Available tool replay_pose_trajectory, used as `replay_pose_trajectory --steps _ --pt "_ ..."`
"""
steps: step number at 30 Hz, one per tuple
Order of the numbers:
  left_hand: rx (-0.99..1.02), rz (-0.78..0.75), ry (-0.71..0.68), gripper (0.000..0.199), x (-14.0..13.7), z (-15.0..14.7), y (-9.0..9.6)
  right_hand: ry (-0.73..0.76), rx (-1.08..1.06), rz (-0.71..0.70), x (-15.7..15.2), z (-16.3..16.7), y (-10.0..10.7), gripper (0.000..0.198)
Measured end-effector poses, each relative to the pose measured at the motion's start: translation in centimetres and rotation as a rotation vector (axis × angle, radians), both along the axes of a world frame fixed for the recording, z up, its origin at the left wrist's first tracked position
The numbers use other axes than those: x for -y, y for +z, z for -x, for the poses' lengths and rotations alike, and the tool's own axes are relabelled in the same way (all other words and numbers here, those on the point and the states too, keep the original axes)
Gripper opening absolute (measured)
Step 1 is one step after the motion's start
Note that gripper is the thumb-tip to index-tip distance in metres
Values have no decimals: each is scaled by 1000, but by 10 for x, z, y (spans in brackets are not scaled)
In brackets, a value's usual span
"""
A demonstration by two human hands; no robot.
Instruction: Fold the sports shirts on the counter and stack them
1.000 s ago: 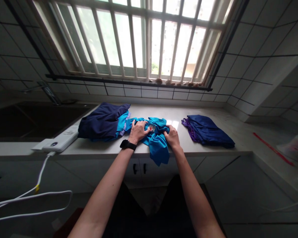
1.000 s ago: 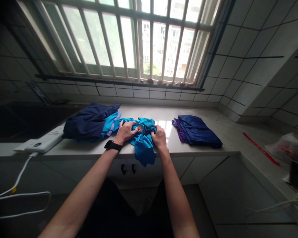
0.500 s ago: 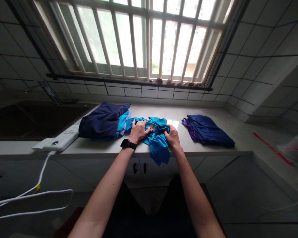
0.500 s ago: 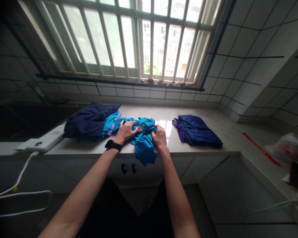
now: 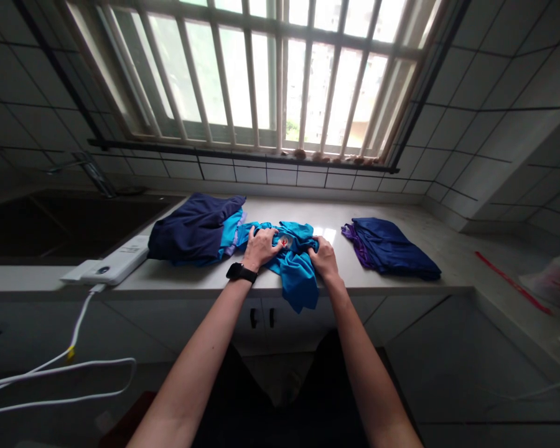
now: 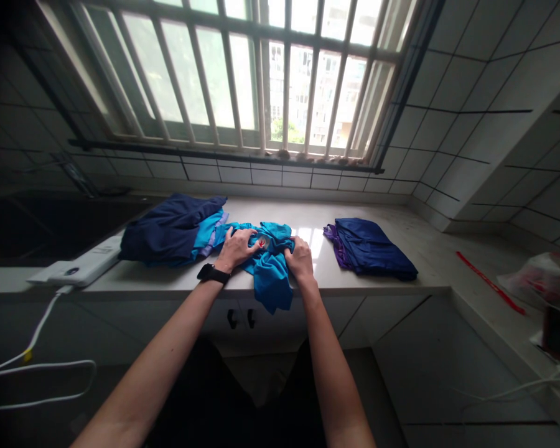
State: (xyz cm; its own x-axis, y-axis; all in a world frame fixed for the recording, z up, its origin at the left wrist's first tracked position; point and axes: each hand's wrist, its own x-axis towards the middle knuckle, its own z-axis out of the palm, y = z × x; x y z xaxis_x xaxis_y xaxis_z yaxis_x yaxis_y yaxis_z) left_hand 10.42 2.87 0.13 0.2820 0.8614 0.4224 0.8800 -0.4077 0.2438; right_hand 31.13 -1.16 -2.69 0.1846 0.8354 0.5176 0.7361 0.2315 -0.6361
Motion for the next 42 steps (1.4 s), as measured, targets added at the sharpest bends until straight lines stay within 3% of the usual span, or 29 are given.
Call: replay_pose_trajectory --steps 17,22,25,27,32,34,36,40,42 --pt "9 64 -1 45 0 -1 -2 -2 -10 0 0 1 -1 26" --pt "-86 89 49 41 8 -4 11 -8 -25 2 0 2 0 25" --pt "-112 136 11 34 20 1 26 13 -52 18 1 2 3 27" --pt "-108 240 -97 36 30 10 39 62 -88 -5 3 3 6 30" --pt "37 864 -550 47 51 46 70 191 -200 -166 11 7 14 23" --pt "134 989 -630 52 51 56 76 196 -234 -206 14 8 17 17" --pt "257 908 -555 53 46 58 75 170 -266 -213 14 8 18 13" --pt "473 511 -227 61 36 33 57 168 -341 -210 12 8 15 12" --pt "494 487 -270 73 36 16 48 189 -364 -216 12 9 13 12"
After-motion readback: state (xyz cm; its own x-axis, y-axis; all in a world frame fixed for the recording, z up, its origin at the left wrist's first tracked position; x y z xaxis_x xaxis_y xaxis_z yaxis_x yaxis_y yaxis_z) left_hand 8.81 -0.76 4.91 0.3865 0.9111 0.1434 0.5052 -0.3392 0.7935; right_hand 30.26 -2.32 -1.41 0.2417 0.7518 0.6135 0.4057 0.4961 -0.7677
